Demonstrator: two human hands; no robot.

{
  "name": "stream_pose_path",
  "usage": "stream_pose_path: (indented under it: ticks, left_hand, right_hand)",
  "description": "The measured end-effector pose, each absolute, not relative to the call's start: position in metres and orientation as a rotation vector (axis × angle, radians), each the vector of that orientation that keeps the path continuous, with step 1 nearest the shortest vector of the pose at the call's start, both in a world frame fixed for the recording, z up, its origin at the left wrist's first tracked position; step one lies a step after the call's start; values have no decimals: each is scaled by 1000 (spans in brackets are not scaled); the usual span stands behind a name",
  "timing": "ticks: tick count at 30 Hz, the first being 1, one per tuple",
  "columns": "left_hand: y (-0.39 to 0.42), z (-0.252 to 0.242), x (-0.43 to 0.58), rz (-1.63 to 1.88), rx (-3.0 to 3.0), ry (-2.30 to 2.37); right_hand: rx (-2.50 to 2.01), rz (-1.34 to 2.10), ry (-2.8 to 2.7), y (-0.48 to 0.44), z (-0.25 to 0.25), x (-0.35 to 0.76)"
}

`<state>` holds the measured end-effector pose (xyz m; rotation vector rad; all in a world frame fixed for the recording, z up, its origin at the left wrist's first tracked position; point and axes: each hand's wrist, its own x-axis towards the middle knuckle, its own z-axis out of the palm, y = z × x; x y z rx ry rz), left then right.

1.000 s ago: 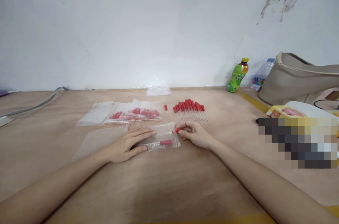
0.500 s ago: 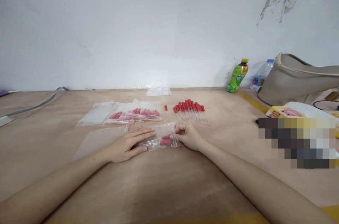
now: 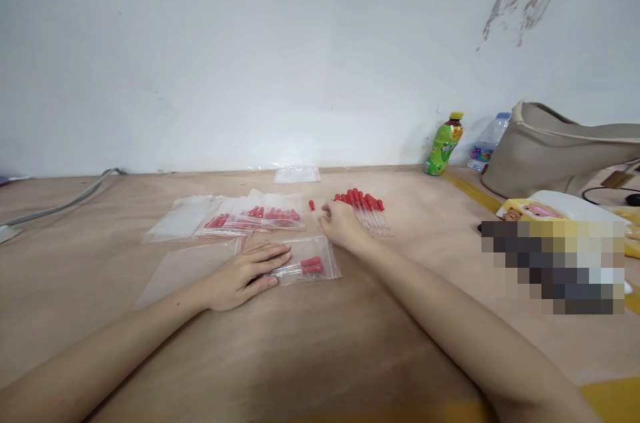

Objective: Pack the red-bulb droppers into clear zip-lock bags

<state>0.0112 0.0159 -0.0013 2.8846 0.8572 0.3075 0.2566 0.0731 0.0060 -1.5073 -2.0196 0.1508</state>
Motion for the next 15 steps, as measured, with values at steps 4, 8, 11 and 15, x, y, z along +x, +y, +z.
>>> stream_pose_path:
  ticks: [4,8,11,15]
  left_hand:
    - [15,0,11,291,2883,856]
    - [15,0,11,306,2877,853]
    - [16,-1,12,316,2884,844]
    - [17,0,12,307,2885,848]
  right_hand:
    - [-1840,160,-2101,105,16,226]
    - [-1864,234,-2156,125,8,212]
    - [-1837,283,-2172,127,5,209]
    - [-1745,309,-2112,119,13,221]
